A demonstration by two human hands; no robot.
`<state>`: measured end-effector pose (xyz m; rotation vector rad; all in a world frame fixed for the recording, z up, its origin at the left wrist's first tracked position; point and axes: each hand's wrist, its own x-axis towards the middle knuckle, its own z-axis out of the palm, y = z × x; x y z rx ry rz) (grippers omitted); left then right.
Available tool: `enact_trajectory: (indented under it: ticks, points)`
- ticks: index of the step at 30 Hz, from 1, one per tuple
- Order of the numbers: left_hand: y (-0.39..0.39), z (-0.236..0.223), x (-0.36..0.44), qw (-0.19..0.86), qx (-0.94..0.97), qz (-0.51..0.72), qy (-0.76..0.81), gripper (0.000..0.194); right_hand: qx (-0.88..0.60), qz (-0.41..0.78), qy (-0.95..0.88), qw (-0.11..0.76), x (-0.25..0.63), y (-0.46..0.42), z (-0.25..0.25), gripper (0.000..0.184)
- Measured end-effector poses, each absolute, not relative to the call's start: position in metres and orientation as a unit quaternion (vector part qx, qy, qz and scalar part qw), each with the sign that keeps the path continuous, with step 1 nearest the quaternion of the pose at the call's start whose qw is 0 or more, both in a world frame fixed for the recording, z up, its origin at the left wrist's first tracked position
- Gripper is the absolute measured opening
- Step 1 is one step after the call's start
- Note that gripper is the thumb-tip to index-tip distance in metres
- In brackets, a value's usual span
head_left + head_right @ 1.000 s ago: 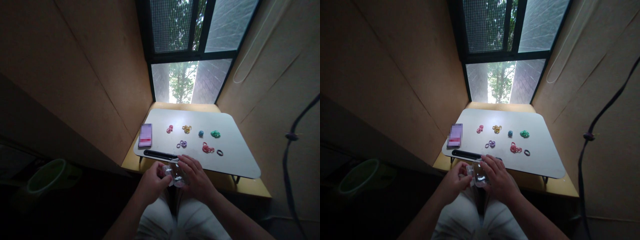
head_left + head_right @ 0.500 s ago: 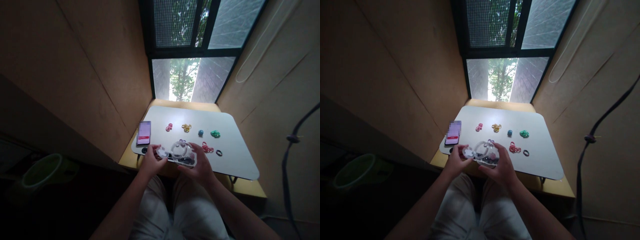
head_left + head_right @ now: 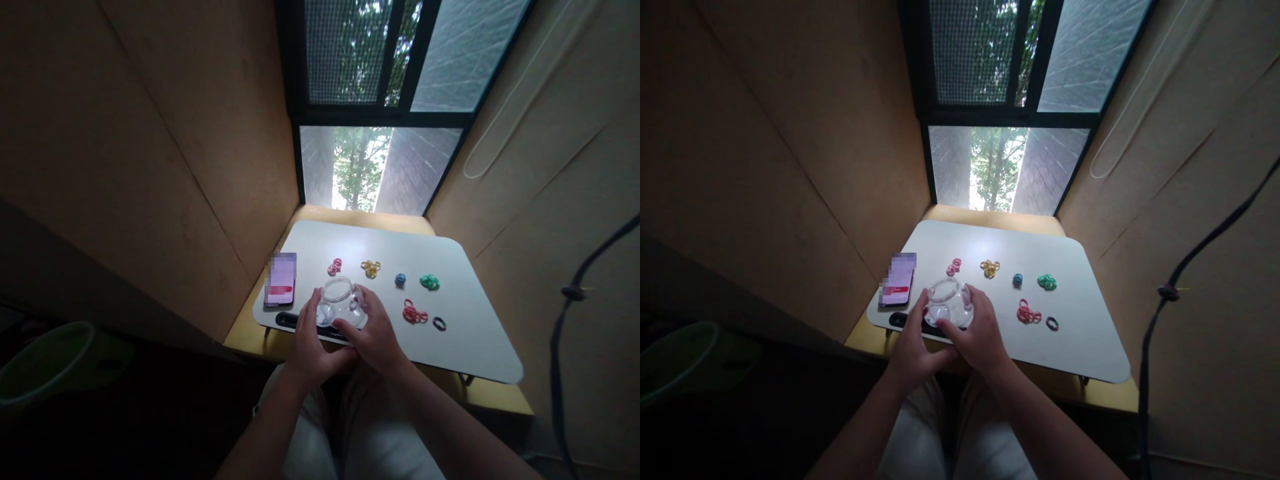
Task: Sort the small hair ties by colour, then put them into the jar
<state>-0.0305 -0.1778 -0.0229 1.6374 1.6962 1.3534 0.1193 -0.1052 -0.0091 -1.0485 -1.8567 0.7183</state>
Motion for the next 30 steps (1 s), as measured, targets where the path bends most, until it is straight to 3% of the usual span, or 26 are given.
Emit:
enact_trajectory:
  ticks: [3, 7, 15, 19, 24, 30]
  points:
    - [-0.180, -0.022, -0.032, 0.290, 0.531, 0.528, 0.597, 0.120, -0.409, 0.314, -0.758, 0.399, 0.107, -0.101, -0.004, 0.063]
    - [-0.176, -0.022, -0.039, 0.355, 0.493, 0.597, 0.524, 0.113, -0.363, 0.338, -0.799, 0.340, 0.096, -0.098, 0.010, 0.059]
    - [-0.187, -0.027, -0.047, 0.317, 0.436, 0.654, 0.531, 0.094, -0.217, 0.382, -0.861, 0.255, 0.100, -0.072, 0.019, 0.047]
    - [-0.202, -0.039, -0.044, 0.336, 0.451, 0.633, 0.532, 0.096, -0.382, 0.247, -0.838, 0.302, 0.089, -0.023, 0.012, 0.054]
    - [-0.215, -0.046, -0.044, 0.366, 0.469, 0.600, 0.534, 0.096, -0.477, 0.089, -0.857, 0.174, 0.054, 0.014, 0.004, 0.070]
    - [-0.219, -0.044, -0.054, 0.353, 0.469, 0.587, 0.557, 0.094, -0.475, 0.004, -0.879, 0.043, 0.034, 0.017, -0.007, 0.039]
